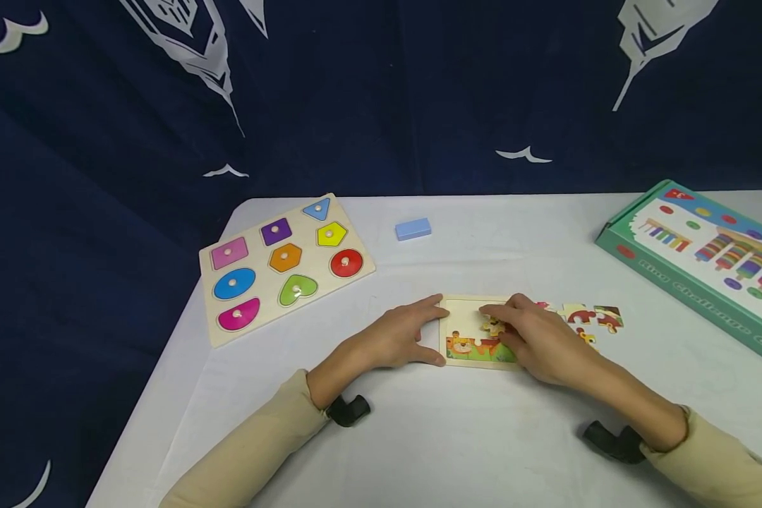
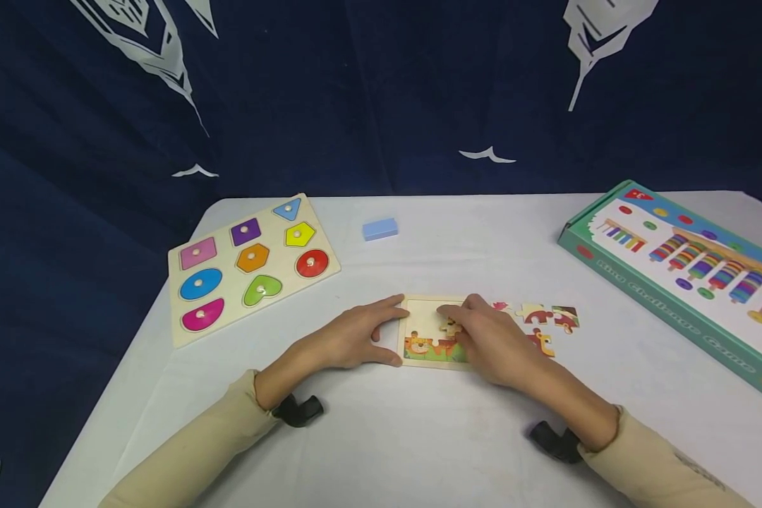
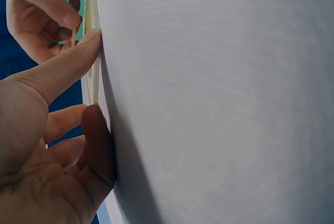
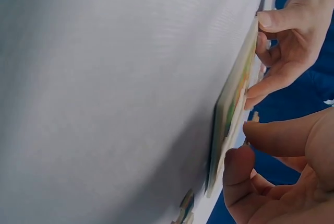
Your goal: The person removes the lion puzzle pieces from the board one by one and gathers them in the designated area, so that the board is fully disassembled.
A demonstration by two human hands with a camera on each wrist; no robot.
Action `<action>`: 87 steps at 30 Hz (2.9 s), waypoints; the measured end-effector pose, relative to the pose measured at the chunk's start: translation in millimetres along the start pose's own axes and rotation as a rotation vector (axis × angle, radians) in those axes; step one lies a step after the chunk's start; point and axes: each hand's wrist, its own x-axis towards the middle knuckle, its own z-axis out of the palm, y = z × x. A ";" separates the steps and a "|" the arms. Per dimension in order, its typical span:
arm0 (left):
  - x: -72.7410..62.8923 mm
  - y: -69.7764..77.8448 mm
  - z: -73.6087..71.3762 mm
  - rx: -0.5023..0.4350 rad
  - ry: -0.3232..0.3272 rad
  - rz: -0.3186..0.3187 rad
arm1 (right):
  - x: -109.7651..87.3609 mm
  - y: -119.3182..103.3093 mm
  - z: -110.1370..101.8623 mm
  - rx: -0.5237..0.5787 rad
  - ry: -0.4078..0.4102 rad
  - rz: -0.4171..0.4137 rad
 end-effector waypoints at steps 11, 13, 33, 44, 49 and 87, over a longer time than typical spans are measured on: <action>-0.6 -0.3 0.0 -0.006 -0.002 -0.006 | -2.5 -3.7 -6.3 0.058 0.000 0.014; -1.0 -0.3 0.0 -0.008 -0.002 -0.007 | -3.1 -4.0 -6.6 0.067 -0.001 0.018; -1.5 2.0 -0.3 -0.010 0.004 -0.007 | -13.1 0.2 -8.6 0.029 0.041 0.024; -1.1 0.6 0.3 -0.013 0.008 -0.002 | -29.5 10.7 -11.7 0.019 0.074 0.068; -0.4 0.5 1.0 -0.021 0.003 -0.005 | -43.1 21.3 -14.8 -0.022 0.120 0.078; -1.8 2.6 -1.3 -0.007 0.001 0.004 | -85.6 85.4 -36.4 -0.139 0.088 0.315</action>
